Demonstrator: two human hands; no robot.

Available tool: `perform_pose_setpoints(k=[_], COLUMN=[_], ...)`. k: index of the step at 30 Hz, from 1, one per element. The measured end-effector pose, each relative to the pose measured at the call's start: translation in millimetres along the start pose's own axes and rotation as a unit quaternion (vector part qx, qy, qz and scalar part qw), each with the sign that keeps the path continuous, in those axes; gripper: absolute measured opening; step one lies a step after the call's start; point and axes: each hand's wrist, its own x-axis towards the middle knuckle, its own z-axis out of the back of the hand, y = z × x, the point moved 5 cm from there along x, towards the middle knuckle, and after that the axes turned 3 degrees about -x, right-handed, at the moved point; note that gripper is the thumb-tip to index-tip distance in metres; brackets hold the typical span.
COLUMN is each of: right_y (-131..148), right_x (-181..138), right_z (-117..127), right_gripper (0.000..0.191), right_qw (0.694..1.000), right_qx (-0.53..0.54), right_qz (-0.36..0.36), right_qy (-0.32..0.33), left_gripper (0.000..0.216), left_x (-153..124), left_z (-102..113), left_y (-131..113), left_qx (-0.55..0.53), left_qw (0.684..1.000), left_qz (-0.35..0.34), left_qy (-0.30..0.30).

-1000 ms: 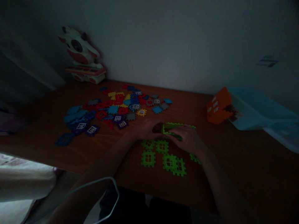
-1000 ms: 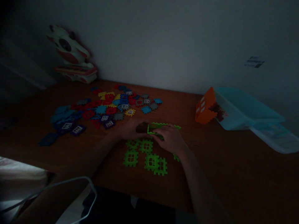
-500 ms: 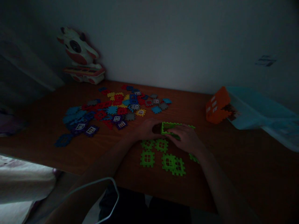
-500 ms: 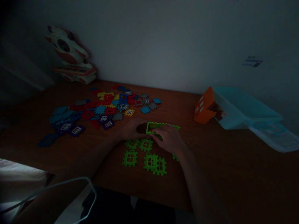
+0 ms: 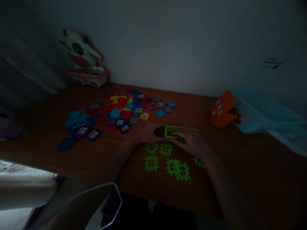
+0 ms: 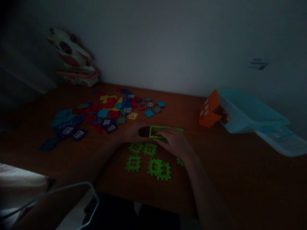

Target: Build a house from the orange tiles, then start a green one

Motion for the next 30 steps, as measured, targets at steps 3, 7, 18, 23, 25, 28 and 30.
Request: perform_pose_setpoints(k=[3,7,18,23,25,28,30], right_y=[-7,-23,-45,-46,-47,-48,-47], right_x=[-2,-7,-13,-11,-12,-13,-13], right_z=[10,22,6,1,0,-2,-3], right_gripper=[0.031,0.032,0.019,0.016,0.015,0.016,0.016], right_qw=[1.0,0.999,0.989,0.974,0.971,0.966,0.966], right_qx=[-0.005,-0.029,0.095,0.167,0.181,0.191,0.194], right_qz=[-0.003,-0.015,-0.111,-0.15,-0.157,-0.17,-0.167], right_qy=[-0.014,-0.04,0.018,0.023,0.026,0.035,0.028], left_gripper=[0.049,0.052,0.052,0.052,0.052,0.051,0.058], left_x=[-1,-5,-6,-4,-4,-4,-5], left_z=[5,15,21,22,22,19,18], left_y=[5,20,24,22,23,26,27], left_qx=[0.005,-0.008,-0.042,-0.024,-0.03,-0.033,-0.028], left_qw=[1.0,0.999,0.999,0.999,0.999,0.999,0.999], left_qz=[0.007,0.036,0.016,0.024,0.029,0.033,0.027], left_qy=[-0.002,-0.011,0.0,0.012,0.013,0.016,0.007])
